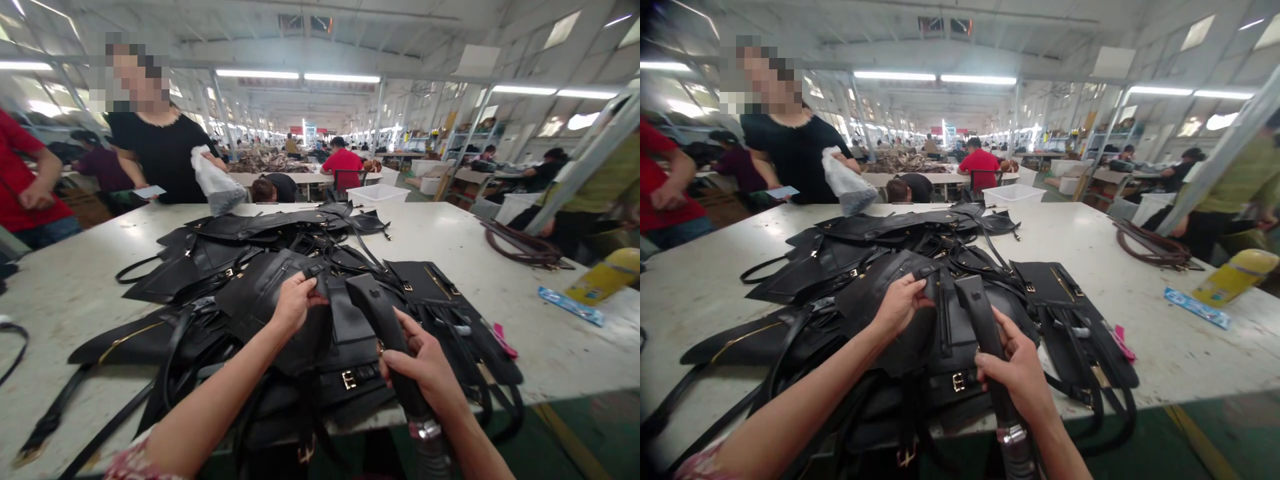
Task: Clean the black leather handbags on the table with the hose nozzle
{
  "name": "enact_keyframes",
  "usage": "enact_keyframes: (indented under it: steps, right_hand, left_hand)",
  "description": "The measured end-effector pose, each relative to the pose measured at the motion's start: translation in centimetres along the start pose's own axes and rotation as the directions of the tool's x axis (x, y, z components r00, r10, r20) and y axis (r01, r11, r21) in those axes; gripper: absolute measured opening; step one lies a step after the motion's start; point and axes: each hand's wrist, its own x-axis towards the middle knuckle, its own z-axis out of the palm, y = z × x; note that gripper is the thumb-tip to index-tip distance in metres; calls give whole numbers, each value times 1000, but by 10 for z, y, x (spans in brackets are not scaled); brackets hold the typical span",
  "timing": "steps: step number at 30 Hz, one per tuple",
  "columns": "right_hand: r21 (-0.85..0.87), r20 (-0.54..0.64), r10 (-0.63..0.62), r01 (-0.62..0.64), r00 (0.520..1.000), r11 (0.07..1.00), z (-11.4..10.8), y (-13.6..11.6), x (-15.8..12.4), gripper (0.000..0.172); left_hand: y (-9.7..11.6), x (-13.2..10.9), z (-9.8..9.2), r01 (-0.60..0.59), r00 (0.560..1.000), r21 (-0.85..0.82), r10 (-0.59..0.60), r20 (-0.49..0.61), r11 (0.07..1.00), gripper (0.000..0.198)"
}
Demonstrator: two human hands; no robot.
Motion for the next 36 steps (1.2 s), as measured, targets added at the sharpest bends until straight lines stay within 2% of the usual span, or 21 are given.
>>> enact_keyframes:
  steps: [3, 6, 9, 12, 15, 17, 18, 20, 22, 23, 27, 30, 32, 36]
  right_hand:
    - [-24, -121, 13, -16, 993, 1000, -23, 9, -14, 78]
    - [-37, -194, 67, -75, 979, 996, -44, 27, -30, 81]
    - [-39, -254, 143, -157, 957, 987, -59, 47, -47, 81]
    - [-45, -286, 195, -217, 938, 975, -65, 61, -58, 83]
    - [-49, -276, 198, -220, 940, 974, -60, 66, -59, 83]
    - [-58, -256, 178, -199, 950, 978, -52, 64, -55, 82]
    - [-65, -242, 167, -188, 956, 980, -47, 62, -53, 80]
    - [-72, -201, 153, -171, 967, 983, -38, 54, -47, 79]
    - [-56, -140, 151, -161, 978, 985, -29, 45, -42, 77]
    - [-39, -102, 152, -156, 983, 987, -24, 42, -39, 76]
    - [32, 54, 144, -145, 988, 989, -10, 39, -21, 74]
    - [55, 145, 137, -146, 980, 988, -1, 51, -4, 75]
    - [44, 177, 140, -150, 974, 988, 4, 59, 9, 75]
    - [4, 172, 119, -121, 978, 993, 16, 61, 36, 76]
  left_hand:
    - [-14, 24, 12, -6, 998, 38, 3, 63, 999, 38]
    - [-33, 21, 0, -70, 994, 323, 40, 100, 944, 44]
    - [-42, -3, -27, -221, 973, 585, 138, 184, 780, 41]
    - [-43, -29, -48, -372, 927, 740, 180, 330, 560, 51]
    - [-46, -40, -48, -441, 897, 830, 212, 389, 341, 60]
    - [-52, -37, -41, -423, 900, 859, 247, 360, 289, 52]
    - [-54, -33, -37, -384, 918, 860, 242, 315, 335, 42]
    - [-58, -21, -33, -250, 968, 819, 163, 192, 517, 21]
    - [-57, -7, -33, -104, 994, 730, 43, 102, 675, 14]
    - [-55, -2, -35, -55, 997, 692, -2, 82, 719, 16]
    - [-45, 8, -42, 29, 991, 597, -100, 85, 802, 22]
    - [-42, 4, -43, 166, 970, 414, -223, 94, 895, 23]
    - [-42, 2, -43, 237, 954, 309, -280, 104, 921, 23]
    - [-44, 1, -45, 265, 947, 274, -302, 106, 925, 24]
